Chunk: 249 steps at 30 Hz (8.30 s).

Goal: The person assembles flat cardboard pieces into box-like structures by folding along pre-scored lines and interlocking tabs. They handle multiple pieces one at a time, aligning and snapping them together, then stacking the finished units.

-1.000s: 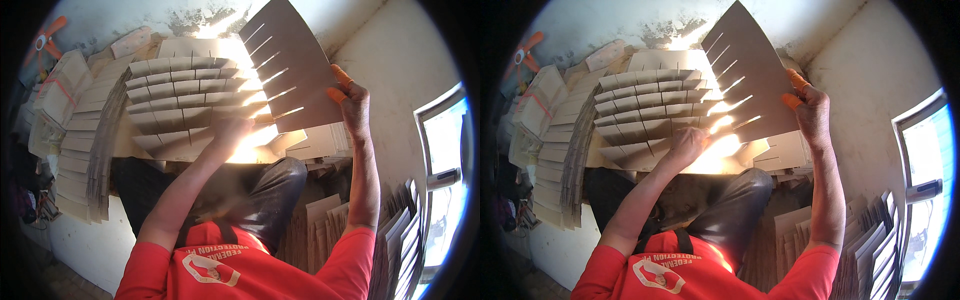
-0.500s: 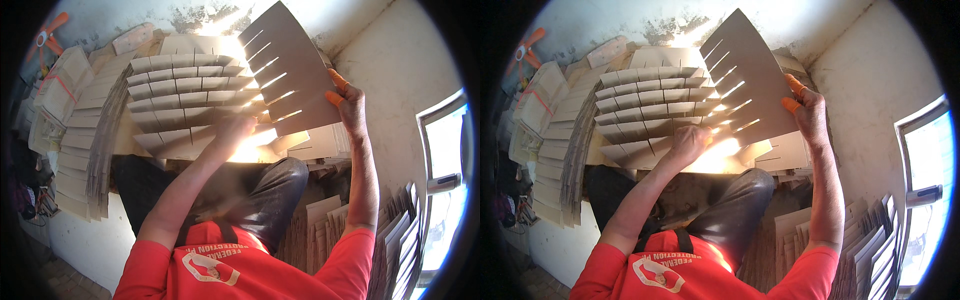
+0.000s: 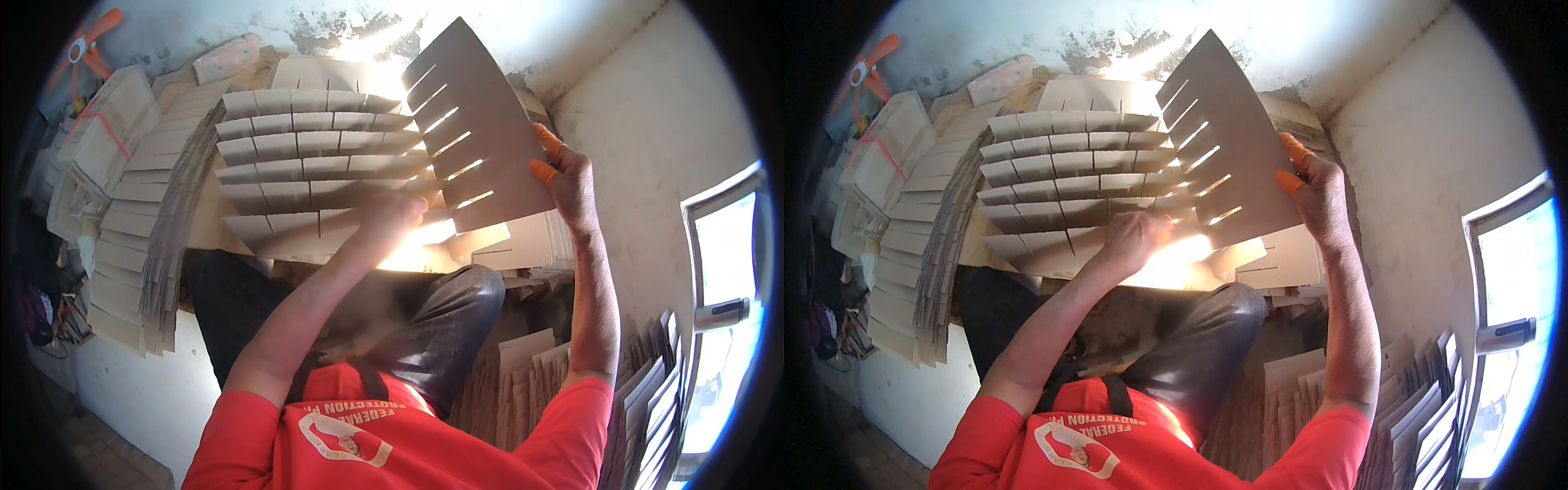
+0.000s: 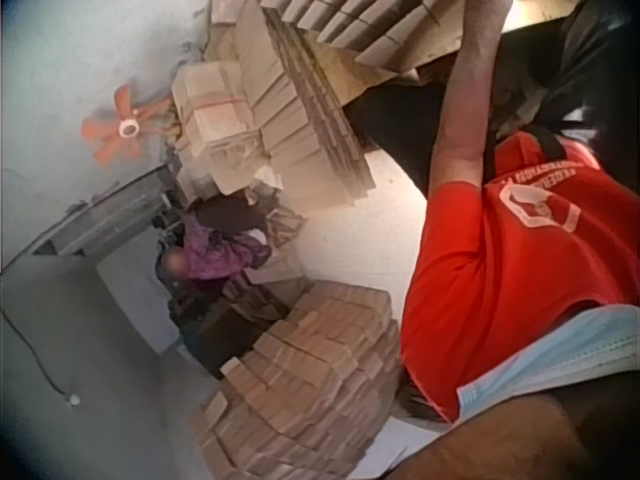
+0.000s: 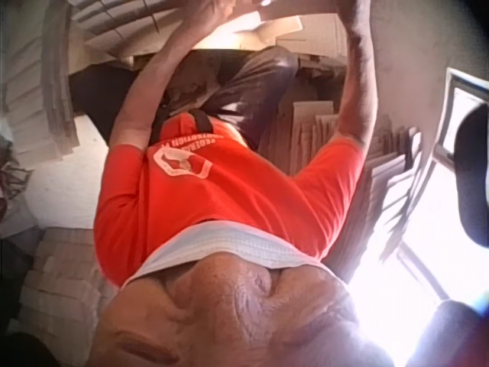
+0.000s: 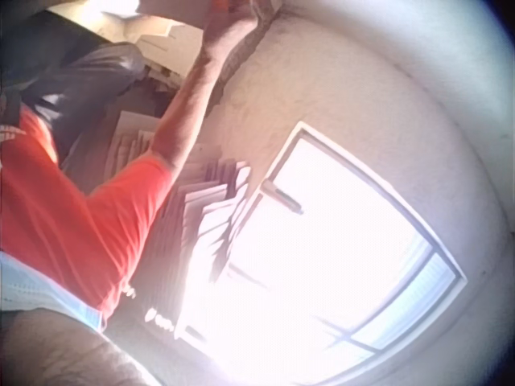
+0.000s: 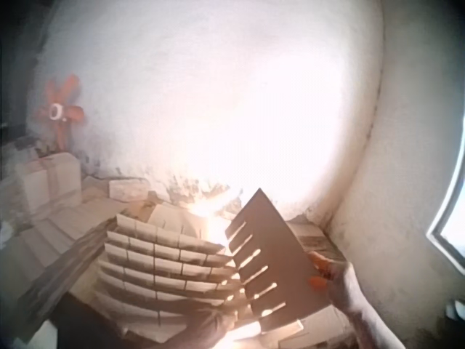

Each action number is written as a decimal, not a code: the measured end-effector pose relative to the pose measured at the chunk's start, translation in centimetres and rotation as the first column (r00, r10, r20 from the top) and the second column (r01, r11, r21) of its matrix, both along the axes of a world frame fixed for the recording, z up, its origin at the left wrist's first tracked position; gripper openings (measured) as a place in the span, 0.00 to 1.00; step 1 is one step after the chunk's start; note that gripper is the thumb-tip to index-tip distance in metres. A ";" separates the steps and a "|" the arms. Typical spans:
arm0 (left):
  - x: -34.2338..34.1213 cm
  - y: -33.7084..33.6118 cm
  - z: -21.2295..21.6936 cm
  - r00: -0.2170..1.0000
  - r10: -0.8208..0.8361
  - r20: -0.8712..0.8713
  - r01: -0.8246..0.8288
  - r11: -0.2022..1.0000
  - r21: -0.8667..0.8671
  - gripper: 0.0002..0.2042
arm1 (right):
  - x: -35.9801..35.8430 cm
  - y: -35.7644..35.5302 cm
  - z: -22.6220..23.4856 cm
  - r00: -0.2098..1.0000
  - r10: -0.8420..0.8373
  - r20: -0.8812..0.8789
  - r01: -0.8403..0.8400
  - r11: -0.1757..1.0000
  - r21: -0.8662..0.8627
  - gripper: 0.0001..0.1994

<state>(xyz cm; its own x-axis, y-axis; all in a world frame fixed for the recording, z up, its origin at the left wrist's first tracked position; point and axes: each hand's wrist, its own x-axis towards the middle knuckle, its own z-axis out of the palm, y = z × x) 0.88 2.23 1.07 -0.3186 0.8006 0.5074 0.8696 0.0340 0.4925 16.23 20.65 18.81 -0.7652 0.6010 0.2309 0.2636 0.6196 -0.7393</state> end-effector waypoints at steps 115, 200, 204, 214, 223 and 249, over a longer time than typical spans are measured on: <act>-4.8 2.9 5.5 0.996 -0.067 -0.051 0.053 0.970 -0.238 0.12 | 0.4 -1.2 -1.3 0.978 -0.201 0.057 0.187 0.965 0.185 0.25; -18.7 7.7 5.7 0.987 0.088 -0.131 -0.120 0.960 -0.253 0.28 | -7.3 6.0 -11.7 0.968 -0.243 -0.063 0.231 0.767 0.598 0.19; -13.9 11.4 4.6 0.993 -0.084 -0.078 0.039 0.888 -0.458 0.36 | 2.8 11.2 -15.7 0.919 -0.374 -0.128 0.330 0.548 0.768 0.22; -8.0 13.6 4.1 0.981 -0.176 -0.083 0.149 0.953 -0.263 0.36 | 13.9 11.4 -20.7 0.535 -0.762 0.365 0.415 0.613 0.672 0.39; -6.3 9.8 8.1 0.916 -0.236 0.323 0.276 0.958 -0.082 0.25 | 14.5 13.8 -20.2 0.582 -0.730 0.358 0.397 0.639 0.659 0.32; -1.9 -9.7 2.2 0.985 0.134 -0.106 -0.126 0.988 0.084 0.20 | -0.9 -4.5 4.1 0.971 0.161 -0.177 -0.182 0.977 -0.114 0.38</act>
<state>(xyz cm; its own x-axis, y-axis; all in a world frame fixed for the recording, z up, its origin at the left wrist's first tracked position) -1.02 -7.47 3.31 -0.3556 0.7133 0.6039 0.9098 0.1163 0.3984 15.30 16.14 22.87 -0.8167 0.4971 0.2930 0.0284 0.5417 -0.8401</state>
